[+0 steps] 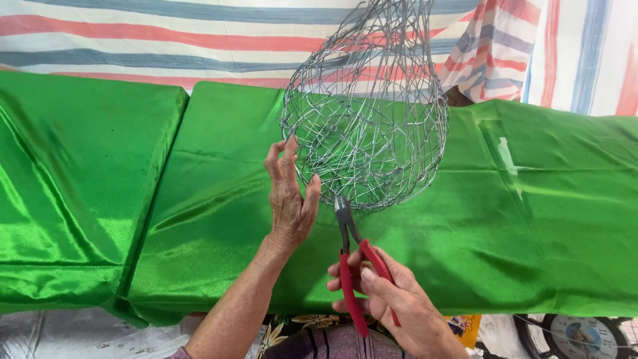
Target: Trimming and shaping a wire mesh structure using handheld wire cutters.
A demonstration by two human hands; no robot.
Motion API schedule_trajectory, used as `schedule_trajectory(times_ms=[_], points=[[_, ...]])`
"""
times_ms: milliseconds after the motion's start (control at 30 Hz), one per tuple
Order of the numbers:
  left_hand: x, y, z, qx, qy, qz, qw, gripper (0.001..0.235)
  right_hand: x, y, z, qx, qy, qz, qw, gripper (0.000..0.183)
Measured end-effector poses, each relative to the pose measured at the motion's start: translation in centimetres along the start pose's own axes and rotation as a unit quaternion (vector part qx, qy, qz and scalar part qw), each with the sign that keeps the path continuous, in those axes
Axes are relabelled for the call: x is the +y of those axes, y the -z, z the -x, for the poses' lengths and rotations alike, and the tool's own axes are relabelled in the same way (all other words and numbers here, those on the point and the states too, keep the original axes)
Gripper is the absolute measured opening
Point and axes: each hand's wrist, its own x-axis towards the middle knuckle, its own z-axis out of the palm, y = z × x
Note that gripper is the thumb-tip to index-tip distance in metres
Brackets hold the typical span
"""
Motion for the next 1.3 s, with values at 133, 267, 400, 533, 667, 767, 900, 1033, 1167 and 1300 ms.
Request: schedule_trajectory(times_ms=[133, 267, 400, 533, 667, 767, 900, 1033, 1167, 1300], points=[[-0.1, 0.0, 0.0, 0.004, -0.003, 0.013, 1.000, 0.071, 0.9, 1.1, 1.1, 0.077, -0.039, 0.050, 0.995, 0.027], [-0.6, -0.1, 0.0, 0.015, -0.017, 0.013, 1.000, 0.067, 1.9, 2.4, 2.0, 0.075, -0.011, 0.047, 0.996, 0.015], [-1.1, -0.5, 0.0, 0.029, -0.025, 0.006, 0.999, 0.068, 2.3, 4.3, 2.5, 0.048, 0.050, 0.067, 0.995, 0.011], [-1.0, -0.4, -0.1, 0.023, -0.013, 0.003, 1.000, 0.067, 2.4, 7.2, 3.5, 0.005, 0.088, 0.038, 0.995, 0.013], [-1.2, -0.2, 0.2, 0.022, -0.008, -0.004, 1.000, 0.064, 1.9, 7.1, 3.9, -0.015, 0.127, 0.017, 0.992, 0.016], [-1.1, -0.3, -0.1, 0.022, -0.006, -0.006, 1.000, 0.064, 1.5, 6.9, 3.6, -0.033, 0.147, 0.007, 0.989, 0.017], [-1.3, -0.4, -0.3, 0.029, -0.021, -0.004, 0.999, 0.062, 1.6, 7.0, 3.4, -0.049, 0.145, -0.004, 0.988, 0.016], [-0.9, -0.2, -0.2, 0.019, 0.002, -0.006, 1.000, 0.061, 1.7, 6.9, 3.1, -0.046, 0.143, 0.001, 0.989, 0.015], [-0.5, 0.3, 0.0, 0.007, 0.021, 0.007, 1.000, 0.059, 2.1, 7.0, 2.6, -0.060, 0.139, -0.003, 0.988, 0.013], [-0.5, 0.4, -0.1, 0.005, 0.030, 0.002, 1.000, 0.058, 1.8, 6.4, 1.9, -0.065, 0.106, -0.006, 0.992, 0.011]])
